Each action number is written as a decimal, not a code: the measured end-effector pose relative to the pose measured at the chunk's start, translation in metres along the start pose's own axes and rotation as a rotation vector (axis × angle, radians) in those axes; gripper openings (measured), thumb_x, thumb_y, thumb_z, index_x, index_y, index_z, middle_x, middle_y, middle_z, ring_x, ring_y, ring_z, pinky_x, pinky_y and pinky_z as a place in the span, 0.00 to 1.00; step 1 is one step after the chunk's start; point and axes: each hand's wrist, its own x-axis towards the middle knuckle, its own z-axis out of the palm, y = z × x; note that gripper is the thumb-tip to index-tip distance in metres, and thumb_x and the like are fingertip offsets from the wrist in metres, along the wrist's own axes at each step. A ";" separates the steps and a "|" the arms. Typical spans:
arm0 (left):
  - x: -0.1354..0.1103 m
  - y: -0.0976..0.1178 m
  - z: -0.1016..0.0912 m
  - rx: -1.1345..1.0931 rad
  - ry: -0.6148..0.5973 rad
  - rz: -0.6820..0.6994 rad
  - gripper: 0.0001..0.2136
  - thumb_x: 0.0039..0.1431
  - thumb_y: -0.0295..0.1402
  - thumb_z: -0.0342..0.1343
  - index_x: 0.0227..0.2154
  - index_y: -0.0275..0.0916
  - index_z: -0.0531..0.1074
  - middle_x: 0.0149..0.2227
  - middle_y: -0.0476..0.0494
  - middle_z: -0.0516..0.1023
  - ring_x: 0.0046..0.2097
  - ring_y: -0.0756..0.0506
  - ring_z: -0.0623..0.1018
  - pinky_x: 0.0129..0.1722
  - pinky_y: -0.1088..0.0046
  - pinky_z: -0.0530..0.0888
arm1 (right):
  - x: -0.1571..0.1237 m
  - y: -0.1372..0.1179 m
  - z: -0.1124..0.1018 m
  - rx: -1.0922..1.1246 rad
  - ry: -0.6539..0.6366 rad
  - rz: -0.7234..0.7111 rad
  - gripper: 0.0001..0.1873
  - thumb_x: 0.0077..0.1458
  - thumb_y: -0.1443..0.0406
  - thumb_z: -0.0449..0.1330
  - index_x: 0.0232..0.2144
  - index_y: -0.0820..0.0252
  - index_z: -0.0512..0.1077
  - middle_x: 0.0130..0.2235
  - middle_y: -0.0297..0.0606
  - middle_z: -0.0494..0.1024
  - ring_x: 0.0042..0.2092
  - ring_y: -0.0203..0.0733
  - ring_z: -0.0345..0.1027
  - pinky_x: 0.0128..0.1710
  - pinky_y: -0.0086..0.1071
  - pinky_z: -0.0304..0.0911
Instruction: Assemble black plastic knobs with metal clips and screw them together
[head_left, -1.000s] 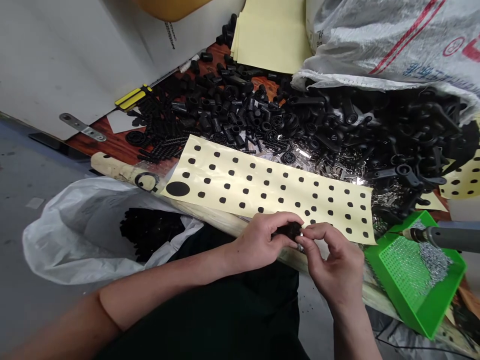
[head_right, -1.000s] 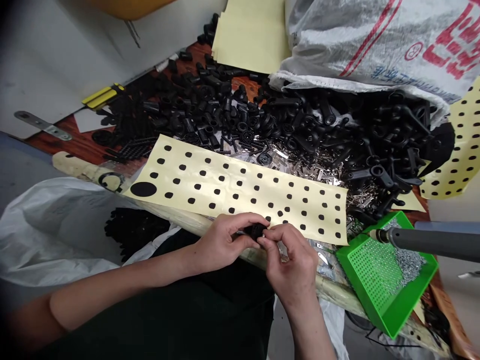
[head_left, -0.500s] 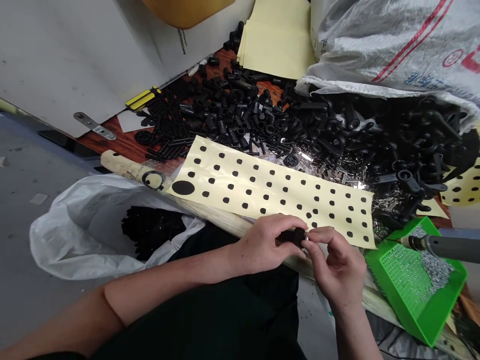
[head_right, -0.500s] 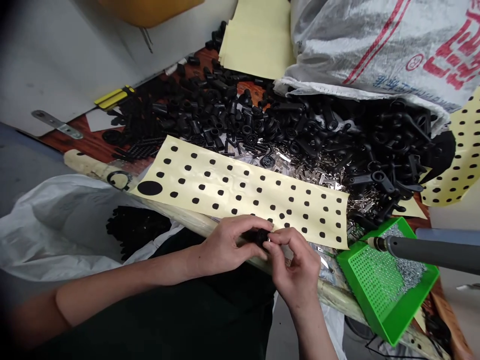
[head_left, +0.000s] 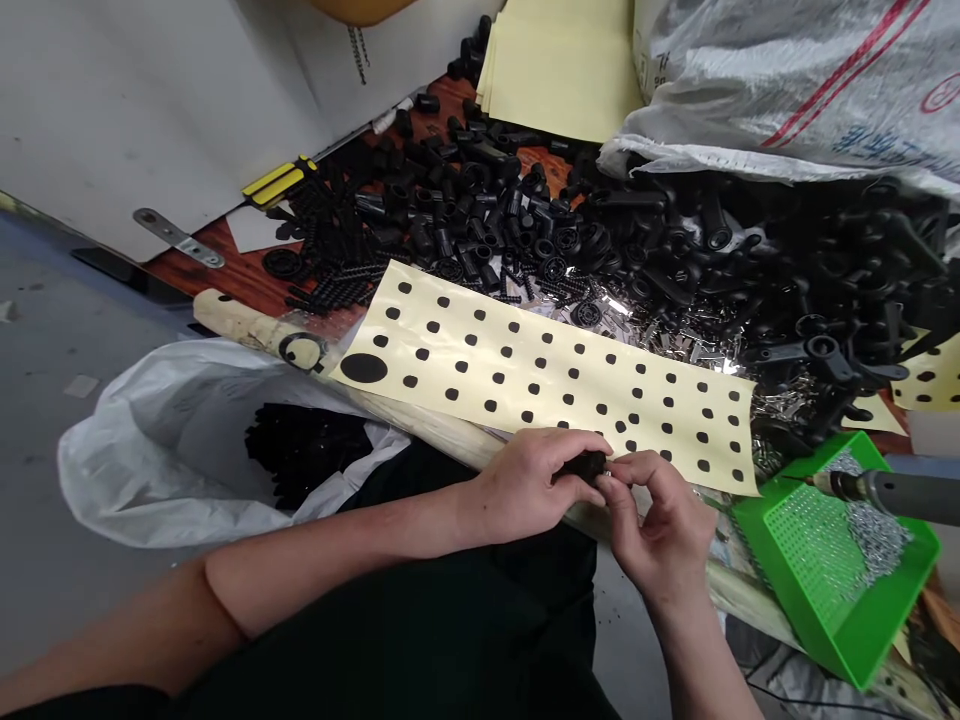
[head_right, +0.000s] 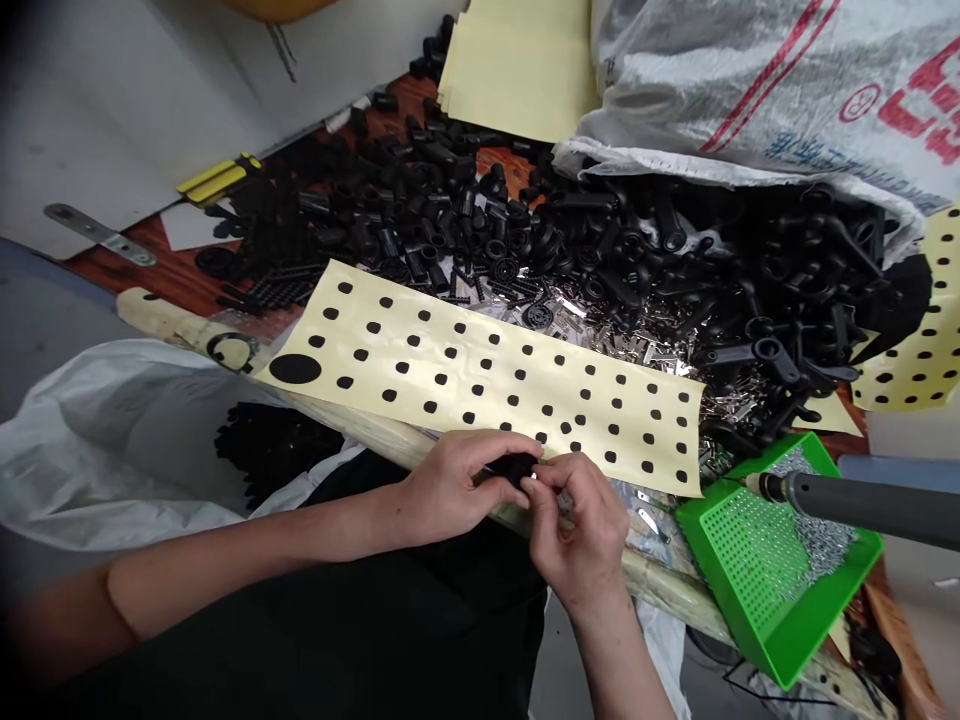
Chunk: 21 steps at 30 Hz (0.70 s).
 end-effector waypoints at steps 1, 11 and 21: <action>0.000 0.000 0.000 0.009 0.002 0.012 0.11 0.55 0.25 0.61 0.42 0.38 0.73 0.38 0.46 0.82 0.40 0.46 0.80 0.40 0.72 0.74 | -0.001 0.000 0.000 -0.003 0.004 0.000 0.08 0.55 0.74 0.59 0.30 0.57 0.66 0.27 0.31 0.72 0.29 0.33 0.68 0.29 0.27 0.64; -0.004 0.000 0.003 0.054 0.084 0.094 0.10 0.57 0.29 0.60 0.43 0.36 0.73 0.37 0.43 0.82 0.37 0.45 0.80 0.38 0.71 0.76 | 0.003 -0.005 -0.005 0.009 -0.008 0.000 0.07 0.53 0.73 0.60 0.30 0.57 0.67 0.26 0.31 0.74 0.27 0.33 0.70 0.27 0.27 0.65; -0.004 0.000 0.001 0.055 0.082 0.179 0.07 0.58 0.30 0.58 0.40 0.36 0.73 0.40 0.39 0.80 0.46 0.42 0.78 0.49 0.65 0.75 | 0.002 -0.009 -0.007 0.065 -0.038 0.093 0.07 0.54 0.72 0.60 0.27 0.58 0.68 0.24 0.30 0.73 0.26 0.33 0.69 0.27 0.26 0.65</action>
